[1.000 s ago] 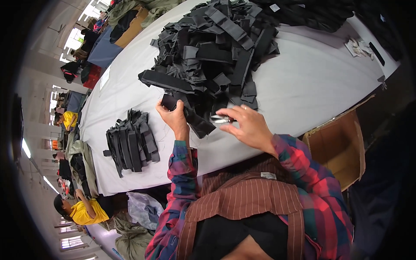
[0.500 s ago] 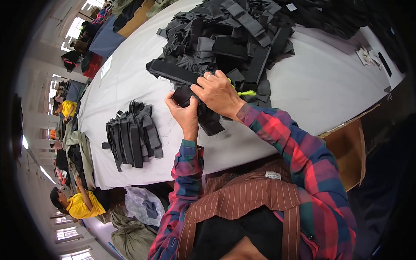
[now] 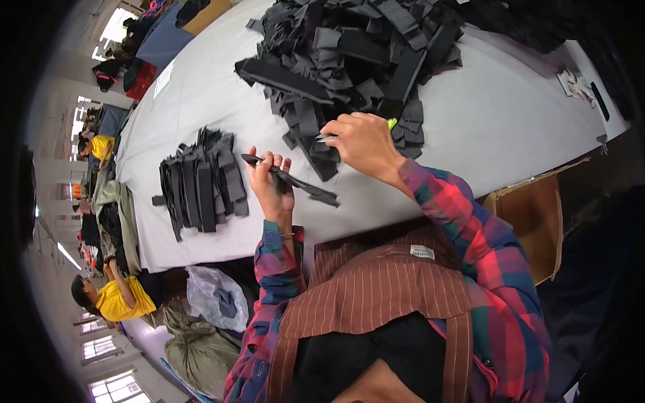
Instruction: Trimming the edges of black fabric or plastic components using small scissors.
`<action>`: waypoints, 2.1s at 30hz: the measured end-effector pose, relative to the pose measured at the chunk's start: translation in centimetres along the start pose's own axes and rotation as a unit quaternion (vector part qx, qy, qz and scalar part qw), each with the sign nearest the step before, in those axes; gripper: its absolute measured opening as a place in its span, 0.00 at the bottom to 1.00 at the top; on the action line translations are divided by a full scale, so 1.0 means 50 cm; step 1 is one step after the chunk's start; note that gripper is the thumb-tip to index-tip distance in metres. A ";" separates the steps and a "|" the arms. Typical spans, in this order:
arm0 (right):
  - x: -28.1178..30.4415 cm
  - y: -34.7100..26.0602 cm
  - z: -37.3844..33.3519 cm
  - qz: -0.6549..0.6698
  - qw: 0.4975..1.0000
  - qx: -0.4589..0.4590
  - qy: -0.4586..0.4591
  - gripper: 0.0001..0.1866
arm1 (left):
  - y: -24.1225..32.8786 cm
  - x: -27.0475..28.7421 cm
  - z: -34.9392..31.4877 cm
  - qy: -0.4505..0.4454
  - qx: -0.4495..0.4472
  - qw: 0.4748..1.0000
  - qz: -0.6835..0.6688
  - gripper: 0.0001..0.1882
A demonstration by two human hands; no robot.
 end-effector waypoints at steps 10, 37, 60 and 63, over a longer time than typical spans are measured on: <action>0.007 -0.086 -0.106 0.113 0.980 -0.115 -0.113 0.12 | -0.021 0.135 -0.079 -0.111 0.170 0.963 -0.179 0.37; 0.036 -0.112 -0.191 0.196 0.958 -0.189 -0.095 0.11 | -0.097 0.124 -0.339 -0.090 0.270 0.957 0.061 0.25; 0.086 -0.141 -0.184 0.032 0.996 -0.064 0.045 0.10 | -0.113 0.089 -0.330 -0.089 0.323 0.942 -0.010 0.33; 0.083 -0.119 -0.179 0.062 0.989 -0.119 0.055 0.07 | -0.117 0.093 -0.336 -0.093 0.319 0.942 0.039 0.33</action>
Point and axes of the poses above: each hand's wrist, its own z-axis towards the middle knuckle, its own x-axis out of the back of the hand, y = z × x, the point moved 10 cm from there along z, towards the middle knuckle, and after that the axes turned 15 degrees about y, right-handed, at the moved point
